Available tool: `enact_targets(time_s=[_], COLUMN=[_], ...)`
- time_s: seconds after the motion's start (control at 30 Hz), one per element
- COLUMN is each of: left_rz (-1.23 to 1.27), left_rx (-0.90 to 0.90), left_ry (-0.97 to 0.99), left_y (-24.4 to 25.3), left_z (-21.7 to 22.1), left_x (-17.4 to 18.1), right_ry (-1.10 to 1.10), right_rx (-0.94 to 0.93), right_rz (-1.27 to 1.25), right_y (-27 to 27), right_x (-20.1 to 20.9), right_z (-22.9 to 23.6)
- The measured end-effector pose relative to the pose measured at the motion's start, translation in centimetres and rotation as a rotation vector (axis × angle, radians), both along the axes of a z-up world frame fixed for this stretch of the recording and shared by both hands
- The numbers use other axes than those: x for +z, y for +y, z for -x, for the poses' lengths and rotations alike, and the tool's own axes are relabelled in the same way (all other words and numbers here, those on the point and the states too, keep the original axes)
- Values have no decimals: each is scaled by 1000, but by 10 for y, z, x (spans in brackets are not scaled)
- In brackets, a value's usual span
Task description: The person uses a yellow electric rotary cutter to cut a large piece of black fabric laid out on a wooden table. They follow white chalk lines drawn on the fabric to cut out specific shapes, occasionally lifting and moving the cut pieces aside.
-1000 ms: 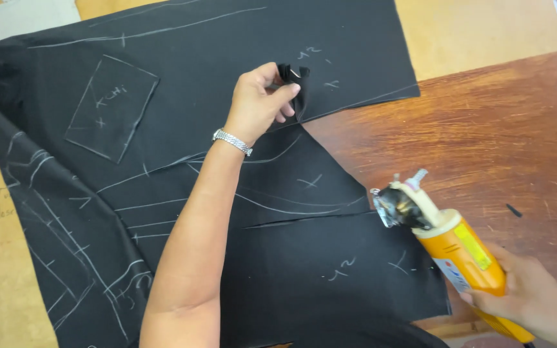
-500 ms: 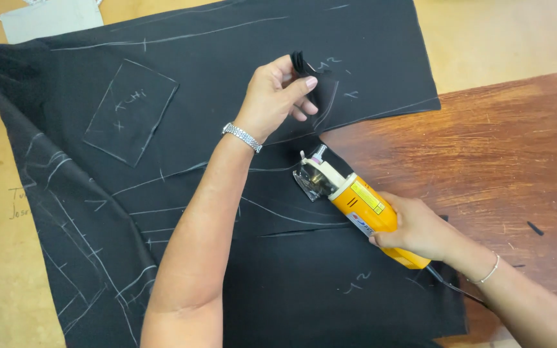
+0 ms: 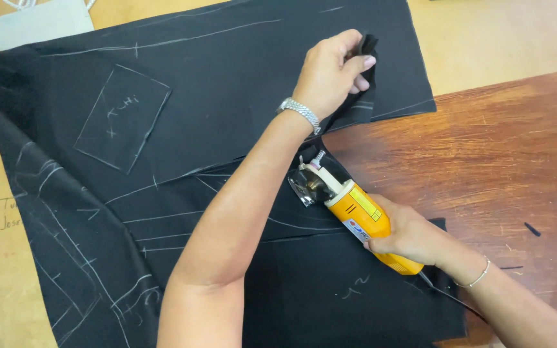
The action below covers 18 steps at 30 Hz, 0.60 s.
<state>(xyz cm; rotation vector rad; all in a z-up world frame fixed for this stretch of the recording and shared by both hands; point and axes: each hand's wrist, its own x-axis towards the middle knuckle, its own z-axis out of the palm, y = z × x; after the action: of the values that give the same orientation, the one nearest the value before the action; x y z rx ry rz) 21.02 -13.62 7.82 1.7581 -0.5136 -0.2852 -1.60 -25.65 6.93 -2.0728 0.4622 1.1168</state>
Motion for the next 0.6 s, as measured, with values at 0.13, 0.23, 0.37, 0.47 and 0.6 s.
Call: enact_targets(time_s=[0.13,0.23,0.37,0.47,0.6], left_rz=[96,1,237,345,331], left_rx=[-13,-43,-45,-100,-105], left_ry=[-277,-259,-496,-547,-526], left_y=[-26,-34,-24,13,92], left_z=[-10,-4,4,19,59], left_x=[7,28,38,54,92], right_ry=[3,5,-10,3,-84], right_rx=[-6,-14,-136,-310,-437], right_rz=[-38,-80,-265,-454,-591], right_y=[-10,-18,-25,-32,-47], right_x=[-12,-23,-30,-36,-39], right_z=[0,2,5,8,25])
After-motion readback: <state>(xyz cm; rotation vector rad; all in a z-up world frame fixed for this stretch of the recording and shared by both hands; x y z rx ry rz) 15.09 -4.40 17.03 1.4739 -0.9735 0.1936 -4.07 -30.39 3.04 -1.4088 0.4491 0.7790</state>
